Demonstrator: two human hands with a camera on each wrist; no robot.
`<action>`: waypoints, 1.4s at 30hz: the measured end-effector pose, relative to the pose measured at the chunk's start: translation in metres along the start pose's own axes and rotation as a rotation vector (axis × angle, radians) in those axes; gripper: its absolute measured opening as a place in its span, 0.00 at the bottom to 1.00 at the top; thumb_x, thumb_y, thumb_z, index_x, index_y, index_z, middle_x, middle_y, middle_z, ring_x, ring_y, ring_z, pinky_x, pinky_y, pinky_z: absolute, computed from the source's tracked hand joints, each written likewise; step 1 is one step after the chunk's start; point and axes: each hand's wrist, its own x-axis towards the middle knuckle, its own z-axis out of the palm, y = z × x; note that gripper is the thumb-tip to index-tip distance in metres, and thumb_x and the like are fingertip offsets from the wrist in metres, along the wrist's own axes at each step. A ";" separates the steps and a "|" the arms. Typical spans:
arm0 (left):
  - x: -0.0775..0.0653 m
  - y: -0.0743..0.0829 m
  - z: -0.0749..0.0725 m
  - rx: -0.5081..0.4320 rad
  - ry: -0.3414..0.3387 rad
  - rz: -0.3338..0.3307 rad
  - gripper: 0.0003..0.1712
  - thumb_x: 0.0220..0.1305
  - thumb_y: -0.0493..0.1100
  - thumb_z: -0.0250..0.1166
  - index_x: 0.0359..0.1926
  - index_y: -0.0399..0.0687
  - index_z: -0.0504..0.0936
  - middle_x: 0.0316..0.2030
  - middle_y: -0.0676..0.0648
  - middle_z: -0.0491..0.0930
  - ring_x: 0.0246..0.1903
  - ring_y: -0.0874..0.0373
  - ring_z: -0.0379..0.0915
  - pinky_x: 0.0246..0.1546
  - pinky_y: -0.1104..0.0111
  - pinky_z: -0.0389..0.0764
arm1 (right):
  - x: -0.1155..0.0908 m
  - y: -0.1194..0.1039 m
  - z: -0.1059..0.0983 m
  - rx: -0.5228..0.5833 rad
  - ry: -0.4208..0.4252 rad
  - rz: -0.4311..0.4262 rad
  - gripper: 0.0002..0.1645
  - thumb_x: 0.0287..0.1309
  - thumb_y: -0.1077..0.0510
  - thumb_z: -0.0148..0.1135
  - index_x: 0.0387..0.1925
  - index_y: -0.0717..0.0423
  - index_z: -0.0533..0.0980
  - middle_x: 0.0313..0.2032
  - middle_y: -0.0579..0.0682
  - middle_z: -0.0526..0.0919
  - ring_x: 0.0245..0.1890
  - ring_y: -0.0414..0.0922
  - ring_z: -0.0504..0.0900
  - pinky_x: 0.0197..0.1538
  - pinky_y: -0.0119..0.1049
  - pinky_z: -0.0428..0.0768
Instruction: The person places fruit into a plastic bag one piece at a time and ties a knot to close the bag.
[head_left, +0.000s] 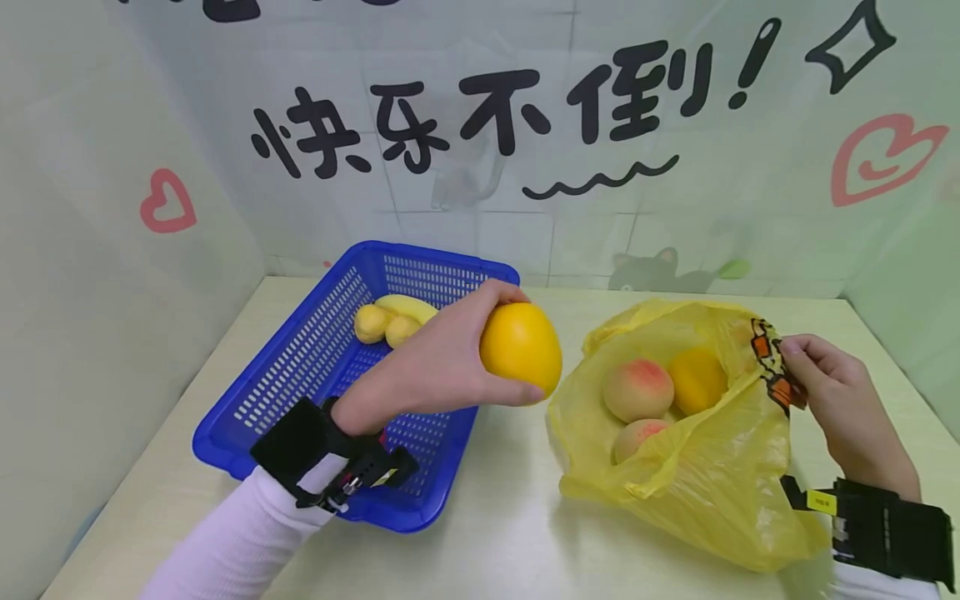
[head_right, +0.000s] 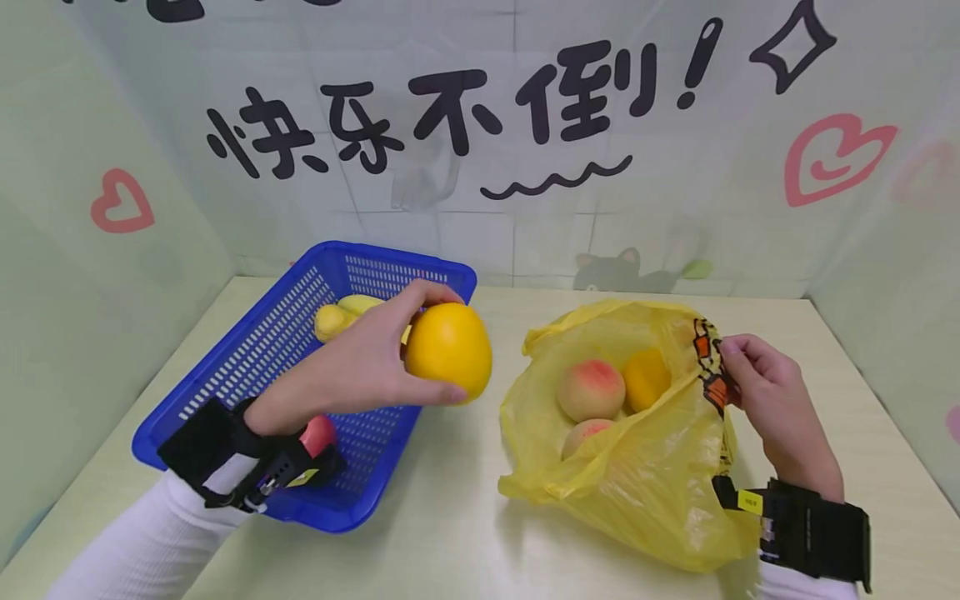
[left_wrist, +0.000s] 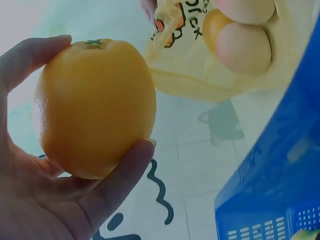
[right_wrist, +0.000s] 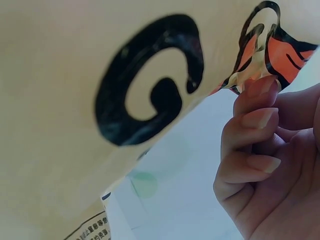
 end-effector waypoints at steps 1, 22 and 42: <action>-0.001 0.002 0.002 -0.005 -0.017 0.006 0.45 0.46 0.51 0.77 0.63 0.55 0.64 0.54 0.52 0.74 0.46 0.55 0.76 0.42 0.65 0.83 | 0.000 0.000 0.000 0.003 -0.002 -0.005 0.12 0.73 0.50 0.49 0.41 0.52 0.74 0.26 0.40 0.74 0.25 0.38 0.68 0.27 0.33 0.64; 0.022 0.014 0.038 -0.003 -0.275 0.068 0.43 0.46 0.56 0.75 0.63 0.59 0.66 0.51 0.57 0.75 0.44 0.61 0.75 0.40 0.71 0.81 | 0.000 -0.001 0.003 0.094 -0.037 -0.035 0.11 0.73 0.52 0.49 0.40 0.54 0.74 0.24 0.42 0.72 0.23 0.40 0.67 0.27 0.36 0.60; 0.074 0.012 0.065 0.086 -0.166 0.061 0.48 0.49 0.58 0.72 0.69 0.47 0.65 0.50 0.52 0.75 0.43 0.60 0.73 0.39 0.74 0.78 | 0.001 0.001 0.003 0.115 -0.060 -0.015 0.10 0.73 0.53 0.50 0.40 0.54 0.74 0.24 0.43 0.72 0.23 0.41 0.67 0.28 0.37 0.58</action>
